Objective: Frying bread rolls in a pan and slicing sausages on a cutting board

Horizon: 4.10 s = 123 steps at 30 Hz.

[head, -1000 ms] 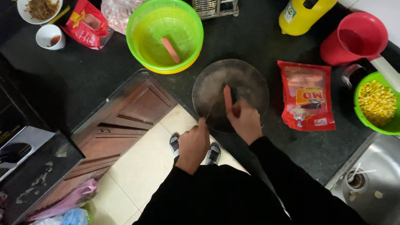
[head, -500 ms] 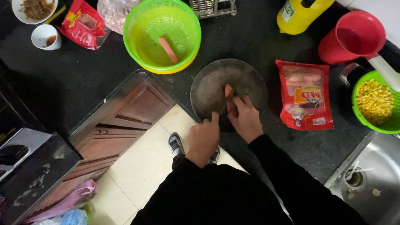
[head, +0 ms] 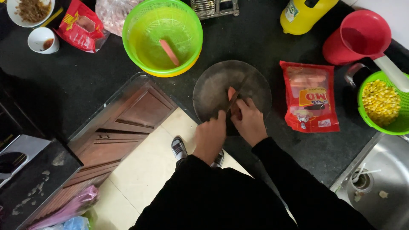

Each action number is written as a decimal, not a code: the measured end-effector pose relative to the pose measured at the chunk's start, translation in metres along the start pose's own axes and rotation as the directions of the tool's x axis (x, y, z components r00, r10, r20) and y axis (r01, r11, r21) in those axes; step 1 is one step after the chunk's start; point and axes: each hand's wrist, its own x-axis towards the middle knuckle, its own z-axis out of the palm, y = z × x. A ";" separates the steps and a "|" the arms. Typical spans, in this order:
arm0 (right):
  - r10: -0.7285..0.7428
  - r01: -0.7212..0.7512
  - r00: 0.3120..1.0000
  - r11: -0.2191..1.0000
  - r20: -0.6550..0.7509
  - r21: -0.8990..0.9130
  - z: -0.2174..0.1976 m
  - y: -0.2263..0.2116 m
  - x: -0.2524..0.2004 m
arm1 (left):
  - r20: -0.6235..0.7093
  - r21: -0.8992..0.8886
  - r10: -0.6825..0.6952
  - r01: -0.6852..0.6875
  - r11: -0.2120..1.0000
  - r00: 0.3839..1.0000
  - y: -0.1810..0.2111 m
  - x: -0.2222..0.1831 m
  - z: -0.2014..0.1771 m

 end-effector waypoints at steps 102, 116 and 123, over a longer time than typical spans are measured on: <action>0.205 -0.284 0.863 0.953 -0.462 -0.108 -0.034 0.241 -0.023 | 0.195 -0.357 -0.028 0.098 0.929 0.980 -0.011 -0.027 -0.046; 0.507 -0.405 0.861 0.729 0.038 -0.552 0.046 0.376 0.056 | 0.063 -0.260 -0.064 0.078 0.963 0.996 -0.003 -0.039 -0.044; 0.664 -0.609 0.747 0.702 0.030 -0.370 -0.101 0.163 -0.002 | 0.168 -0.336 -0.060 0.114 0.935 0.984 -0.003 -0.035 -0.051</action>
